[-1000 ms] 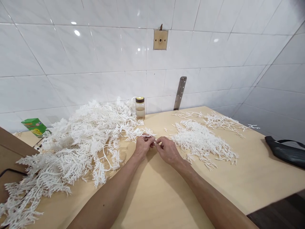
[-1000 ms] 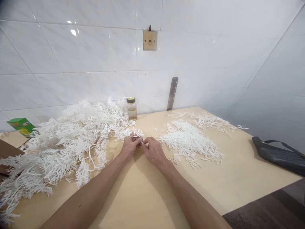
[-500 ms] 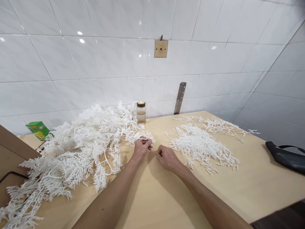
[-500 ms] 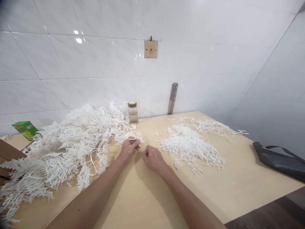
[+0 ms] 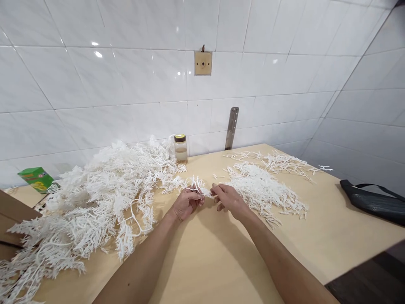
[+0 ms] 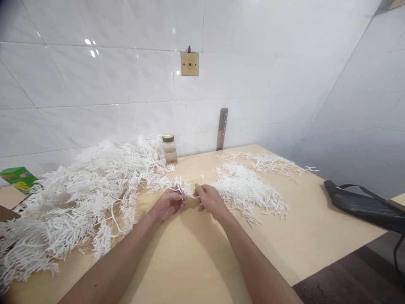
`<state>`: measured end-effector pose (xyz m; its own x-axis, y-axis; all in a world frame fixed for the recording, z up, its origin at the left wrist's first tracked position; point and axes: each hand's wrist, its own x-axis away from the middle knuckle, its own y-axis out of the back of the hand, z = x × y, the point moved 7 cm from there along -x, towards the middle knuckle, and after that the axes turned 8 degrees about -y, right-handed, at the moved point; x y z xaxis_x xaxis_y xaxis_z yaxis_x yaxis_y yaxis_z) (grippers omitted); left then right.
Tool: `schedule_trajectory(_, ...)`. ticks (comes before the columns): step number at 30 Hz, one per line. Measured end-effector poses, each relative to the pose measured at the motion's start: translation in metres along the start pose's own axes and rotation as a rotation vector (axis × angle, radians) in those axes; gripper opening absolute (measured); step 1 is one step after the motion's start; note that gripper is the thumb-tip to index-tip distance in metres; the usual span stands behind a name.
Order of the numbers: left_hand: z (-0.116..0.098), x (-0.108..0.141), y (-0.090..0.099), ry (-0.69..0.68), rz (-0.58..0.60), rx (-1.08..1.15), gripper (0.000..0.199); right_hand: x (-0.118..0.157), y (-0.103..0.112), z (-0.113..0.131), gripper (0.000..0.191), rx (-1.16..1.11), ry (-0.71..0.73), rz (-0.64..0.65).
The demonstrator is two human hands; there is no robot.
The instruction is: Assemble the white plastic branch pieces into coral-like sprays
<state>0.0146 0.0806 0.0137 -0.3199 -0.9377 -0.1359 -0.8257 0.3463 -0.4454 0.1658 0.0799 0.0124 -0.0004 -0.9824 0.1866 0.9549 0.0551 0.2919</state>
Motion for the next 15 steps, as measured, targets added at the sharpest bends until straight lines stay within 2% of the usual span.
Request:
schedule_trajectory(3, 0.005, 0.002, -0.006, 0.021, 0.051, -0.03, 0.016, 0.0, -0.015, -0.002, 0.046, -0.074, -0.033, 0.146)
schedule_trajectory(5, 0.007, 0.002, -0.006, 0.026, 0.058, -0.082, 0.018, 0.001, -0.017, 0.0, 0.043, -0.12, -0.024, 0.193)
schedule_trajectory(12, 0.005, 0.0, -0.003, -0.005, -0.031, -0.173, 0.019, 0.006, -0.004, 0.009, 0.035, -0.322, -0.03, 0.194)
schedule_trajectory(15, 0.006, 0.002, -0.004, 0.05, -0.052, -0.174, 0.024, 0.002, -0.002, 0.006, 0.035, -0.368, -0.027, 0.192)
